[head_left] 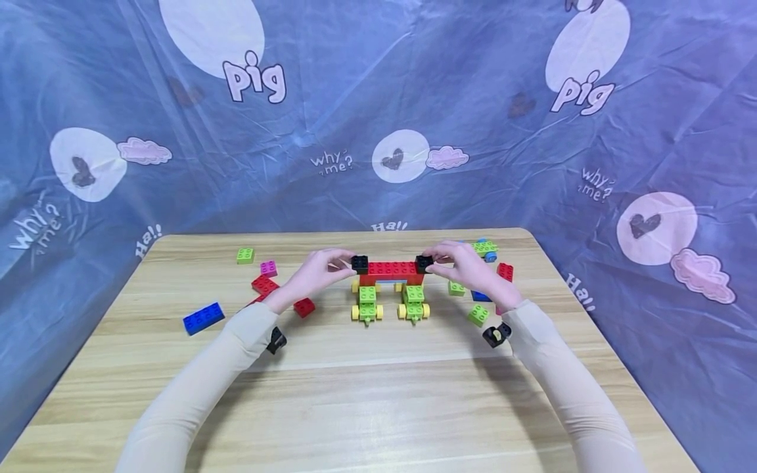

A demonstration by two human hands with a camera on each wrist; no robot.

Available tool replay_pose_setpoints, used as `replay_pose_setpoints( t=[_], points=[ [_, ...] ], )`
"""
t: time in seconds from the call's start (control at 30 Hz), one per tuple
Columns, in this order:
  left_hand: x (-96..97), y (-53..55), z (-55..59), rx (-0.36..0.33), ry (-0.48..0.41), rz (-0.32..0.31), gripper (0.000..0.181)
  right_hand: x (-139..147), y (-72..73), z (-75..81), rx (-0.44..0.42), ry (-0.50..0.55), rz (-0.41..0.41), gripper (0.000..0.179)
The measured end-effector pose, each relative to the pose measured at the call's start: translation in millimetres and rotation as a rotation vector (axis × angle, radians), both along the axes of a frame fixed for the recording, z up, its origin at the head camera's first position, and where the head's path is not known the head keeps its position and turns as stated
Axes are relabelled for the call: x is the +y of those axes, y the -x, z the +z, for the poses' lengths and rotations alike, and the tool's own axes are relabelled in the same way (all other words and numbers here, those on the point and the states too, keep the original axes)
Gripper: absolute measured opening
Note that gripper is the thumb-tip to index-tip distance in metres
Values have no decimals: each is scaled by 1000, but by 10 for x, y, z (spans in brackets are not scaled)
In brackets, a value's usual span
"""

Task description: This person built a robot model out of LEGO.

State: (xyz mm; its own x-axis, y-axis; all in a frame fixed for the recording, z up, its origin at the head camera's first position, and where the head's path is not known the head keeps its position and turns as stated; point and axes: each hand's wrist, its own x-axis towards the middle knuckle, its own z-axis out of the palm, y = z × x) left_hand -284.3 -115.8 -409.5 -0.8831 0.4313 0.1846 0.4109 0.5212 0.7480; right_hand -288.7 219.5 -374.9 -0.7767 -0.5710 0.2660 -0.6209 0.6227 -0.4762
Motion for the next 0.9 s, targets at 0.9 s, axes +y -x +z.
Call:
replay_pose_setpoints(
  t=[0.9],
  points=[
    [-2,22,-23,-9,7,2,44,-7,6,0,28,-49,-7,33]
  ],
)
